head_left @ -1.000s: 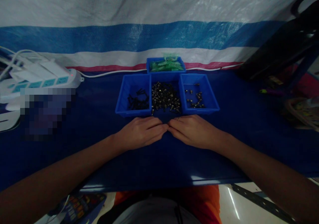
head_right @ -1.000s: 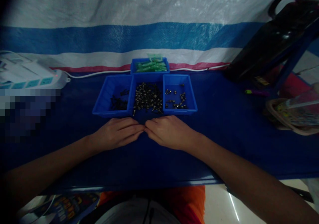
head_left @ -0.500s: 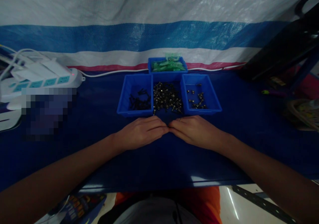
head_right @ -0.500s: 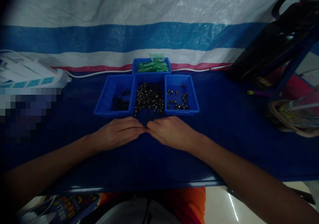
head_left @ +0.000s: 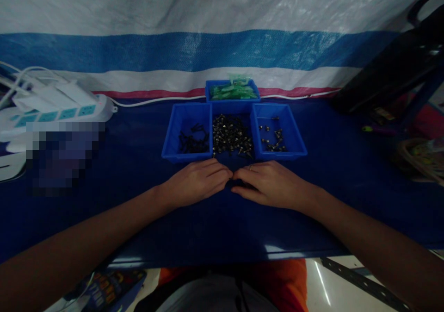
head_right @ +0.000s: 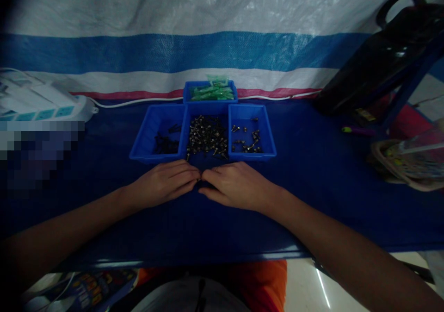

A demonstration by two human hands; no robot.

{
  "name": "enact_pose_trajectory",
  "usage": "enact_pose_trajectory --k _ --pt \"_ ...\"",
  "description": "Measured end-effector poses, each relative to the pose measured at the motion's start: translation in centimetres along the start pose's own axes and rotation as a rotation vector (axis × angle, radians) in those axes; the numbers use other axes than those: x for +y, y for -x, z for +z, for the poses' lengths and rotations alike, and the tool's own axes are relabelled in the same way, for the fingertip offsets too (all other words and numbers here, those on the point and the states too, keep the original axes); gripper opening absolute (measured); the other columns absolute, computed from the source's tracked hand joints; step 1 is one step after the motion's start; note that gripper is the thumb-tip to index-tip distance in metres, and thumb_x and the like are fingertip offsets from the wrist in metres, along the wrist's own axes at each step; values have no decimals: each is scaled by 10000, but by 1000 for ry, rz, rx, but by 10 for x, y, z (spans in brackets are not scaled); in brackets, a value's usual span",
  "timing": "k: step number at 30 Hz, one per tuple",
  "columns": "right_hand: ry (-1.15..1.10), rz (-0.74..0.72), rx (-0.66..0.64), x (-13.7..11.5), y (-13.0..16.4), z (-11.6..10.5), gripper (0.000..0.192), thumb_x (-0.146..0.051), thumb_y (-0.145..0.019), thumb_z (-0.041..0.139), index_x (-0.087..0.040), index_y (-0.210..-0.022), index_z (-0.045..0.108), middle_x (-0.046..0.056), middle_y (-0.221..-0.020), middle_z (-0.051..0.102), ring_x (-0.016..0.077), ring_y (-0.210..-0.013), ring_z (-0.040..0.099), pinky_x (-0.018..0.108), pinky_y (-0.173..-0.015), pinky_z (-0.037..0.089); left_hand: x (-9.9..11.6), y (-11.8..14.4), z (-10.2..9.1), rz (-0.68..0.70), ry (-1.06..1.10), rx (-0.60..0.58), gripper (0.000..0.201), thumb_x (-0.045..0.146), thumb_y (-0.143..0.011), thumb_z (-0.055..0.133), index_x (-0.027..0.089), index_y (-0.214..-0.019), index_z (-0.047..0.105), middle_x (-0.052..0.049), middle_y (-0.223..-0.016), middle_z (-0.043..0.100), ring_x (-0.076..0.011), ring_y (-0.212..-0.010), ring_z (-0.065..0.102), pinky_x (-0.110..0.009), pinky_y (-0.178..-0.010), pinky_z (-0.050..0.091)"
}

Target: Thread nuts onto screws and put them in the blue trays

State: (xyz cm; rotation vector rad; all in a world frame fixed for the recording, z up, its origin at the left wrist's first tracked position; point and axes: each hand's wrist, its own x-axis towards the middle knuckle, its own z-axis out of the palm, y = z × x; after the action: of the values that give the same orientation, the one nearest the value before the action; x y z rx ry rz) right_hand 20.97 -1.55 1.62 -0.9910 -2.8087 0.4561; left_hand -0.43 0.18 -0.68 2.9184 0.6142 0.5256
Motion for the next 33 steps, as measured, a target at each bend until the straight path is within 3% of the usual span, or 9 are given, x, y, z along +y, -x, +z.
enact_pose_trajectory --k 4,11,24,28,33 --pt "9 41 27 -1 0 0 273 -403 -894 375 -171 -917 518 11 -722 605 135 -677 583 238 -593 366 0 -1 1 -21 -65 -24 195 210 -901 380 132 -966 547 -41 -908 592 -131 -833 549 -270 -795 467" --pt "89 38 58 1 -2 5 230 -287 -918 334 -169 -819 504 11 -700 594 119 -637 567 235 -582 342 9 -6 1 -69 -160 -53 239 225 -904 354 136 -848 569 -32 -798 564 -128 -741 530 -259 -718 468" --pt "74 108 37 4 -1 1 169 -273 -894 382 -166 -918 510 12 -724 611 120 -612 571 232 -550 326 10 -3 3 -233 -146 -73 250 326 -900 358 164 -832 535 13 -658 570 -109 -597 571 -206 -524 410" --pt "60 102 24 4 -1 1 135 -260 -877 406 -170 -896 505 3 -710 606 112 -595 556 230 -540 311 9 -1 3 -219 -58 -15 227 327 -899 375 169 -881 537 18 -677 593 -92 -613 581 -188 -554 424" --pt "73 95 23 4 -1 1 119 -248 -877 397 -172 -882 487 0 -710 599 113 -603 553 234 -535 301 10 -1 1 -103 -47 33 205 315 -889 409 172 -961 537 17 -720 615 -90 -647 591 -187 -567 431"
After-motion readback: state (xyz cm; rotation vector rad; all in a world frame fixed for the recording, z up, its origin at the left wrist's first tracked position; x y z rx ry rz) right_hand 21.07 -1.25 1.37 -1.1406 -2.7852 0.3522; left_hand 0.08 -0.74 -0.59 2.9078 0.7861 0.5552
